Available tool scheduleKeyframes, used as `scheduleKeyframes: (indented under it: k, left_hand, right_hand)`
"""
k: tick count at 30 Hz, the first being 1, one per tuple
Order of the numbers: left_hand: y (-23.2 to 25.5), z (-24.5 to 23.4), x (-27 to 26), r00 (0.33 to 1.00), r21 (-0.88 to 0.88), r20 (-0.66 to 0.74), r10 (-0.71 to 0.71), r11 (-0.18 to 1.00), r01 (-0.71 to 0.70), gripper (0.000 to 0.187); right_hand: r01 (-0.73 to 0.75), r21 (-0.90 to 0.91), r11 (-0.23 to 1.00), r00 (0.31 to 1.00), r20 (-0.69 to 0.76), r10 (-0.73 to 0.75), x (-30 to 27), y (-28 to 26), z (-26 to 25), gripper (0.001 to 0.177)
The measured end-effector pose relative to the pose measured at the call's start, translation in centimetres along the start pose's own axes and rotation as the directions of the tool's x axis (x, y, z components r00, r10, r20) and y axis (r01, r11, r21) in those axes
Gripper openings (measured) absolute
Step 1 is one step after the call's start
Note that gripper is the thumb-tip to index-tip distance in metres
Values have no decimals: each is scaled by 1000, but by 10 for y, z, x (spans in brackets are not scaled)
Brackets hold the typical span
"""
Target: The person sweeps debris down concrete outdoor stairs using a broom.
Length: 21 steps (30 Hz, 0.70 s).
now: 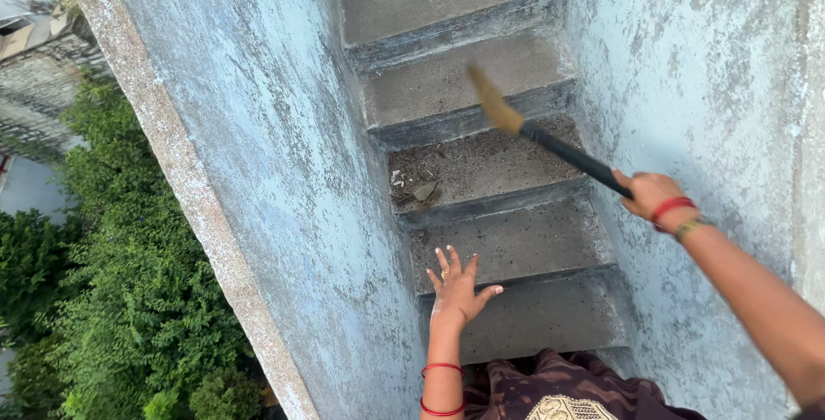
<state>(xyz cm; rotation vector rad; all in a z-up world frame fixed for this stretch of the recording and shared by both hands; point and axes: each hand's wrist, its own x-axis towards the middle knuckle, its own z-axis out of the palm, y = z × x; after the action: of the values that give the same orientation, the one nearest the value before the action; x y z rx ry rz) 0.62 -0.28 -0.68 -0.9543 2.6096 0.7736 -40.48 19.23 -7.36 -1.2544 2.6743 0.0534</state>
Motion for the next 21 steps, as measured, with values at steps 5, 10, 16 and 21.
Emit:
scheduleKeyframes:
  k: [5, 10, 16, 21]
  left_hand:
    - [-8, -8, -3, 1000, 8, 12, -19, 1000, 19, 97]
    - [-10, -7, 1, 1000, -5, 7, 25, 1000, -25, 97]
    - [-13, -7, 1, 998, 8, 13, 58, 998, -58, 98]
    - [-24, -10, 3, 997, 16, -9, 83, 996, -83, 97]
  right_hand:
    - [-70, -60, 996, 995, 60, 74, -111, 6, -42, 59]
    - [-208, 81, 975, 964, -149, 218, -145, -20, -3, 65]
    - [-299, 349, 888, 881, -257, 397, -49, -22, 35, 60]
    - [-188, 184, 965, 931, -280, 234, -17, -54, 52, 60]
